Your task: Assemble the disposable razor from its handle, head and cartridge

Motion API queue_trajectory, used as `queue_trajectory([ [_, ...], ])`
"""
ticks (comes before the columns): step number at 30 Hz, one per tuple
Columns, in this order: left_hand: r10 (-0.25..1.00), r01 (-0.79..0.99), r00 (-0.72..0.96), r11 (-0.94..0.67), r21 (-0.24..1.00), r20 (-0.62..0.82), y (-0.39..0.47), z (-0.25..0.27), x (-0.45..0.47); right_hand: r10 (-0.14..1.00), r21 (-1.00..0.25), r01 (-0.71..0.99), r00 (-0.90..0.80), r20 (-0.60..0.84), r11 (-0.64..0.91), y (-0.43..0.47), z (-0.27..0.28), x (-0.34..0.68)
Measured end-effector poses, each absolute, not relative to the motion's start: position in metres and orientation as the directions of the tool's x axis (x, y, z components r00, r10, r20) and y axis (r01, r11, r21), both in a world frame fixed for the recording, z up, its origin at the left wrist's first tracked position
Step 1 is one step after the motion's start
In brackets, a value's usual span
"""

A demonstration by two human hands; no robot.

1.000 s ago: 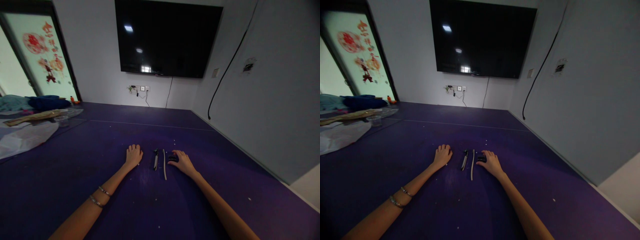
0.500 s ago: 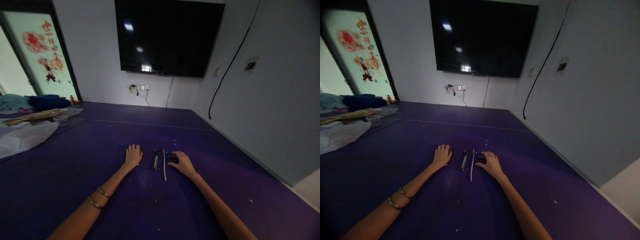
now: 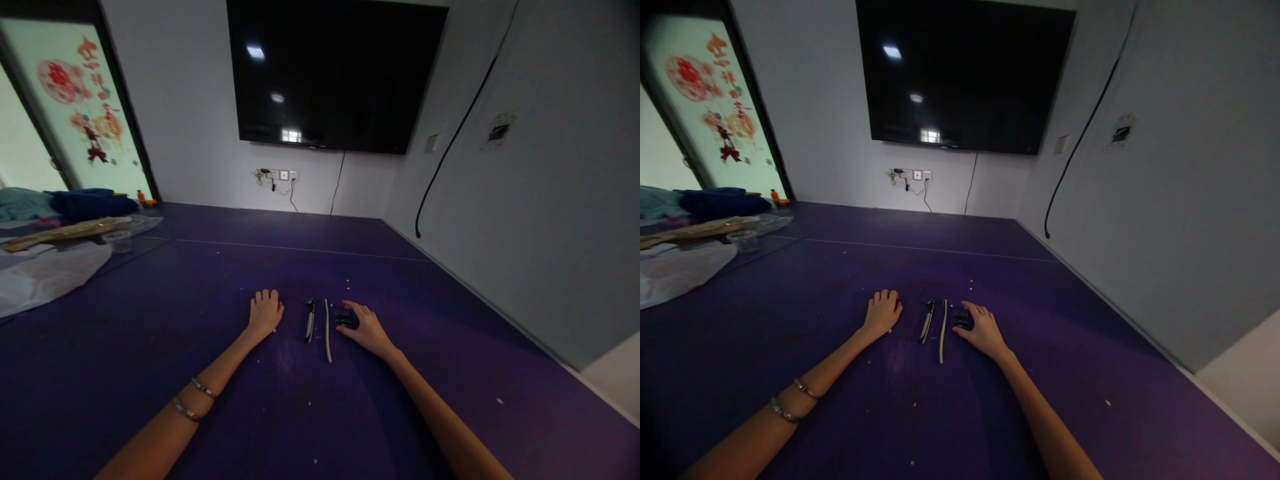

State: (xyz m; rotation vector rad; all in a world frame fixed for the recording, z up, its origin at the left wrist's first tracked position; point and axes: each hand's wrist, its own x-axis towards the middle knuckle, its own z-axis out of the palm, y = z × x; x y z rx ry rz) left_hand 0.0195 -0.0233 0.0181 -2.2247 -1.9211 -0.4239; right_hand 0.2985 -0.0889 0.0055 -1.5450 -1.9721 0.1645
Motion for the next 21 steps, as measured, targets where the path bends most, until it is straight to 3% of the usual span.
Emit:
queue_trajectory([
  [5, 0.939, 0.986, 0.133, -0.159, 0.055, 0.318, -0.0246, 0.0195, 0.0201, 0.918, -0.543, 0.766, -0.151, 0.367, 0.343, -0.0850, -0.0007, 0.3092],
  [21, 0.929, 0.982, 0.154, -0.182, 0.053, 0.335, -0.0238, 0.0183, 0.0184, 0.909, -0.540, 0.760, -0.162, 0.384, 0.363, -0.0851, -0.0005, 0.3084],
])
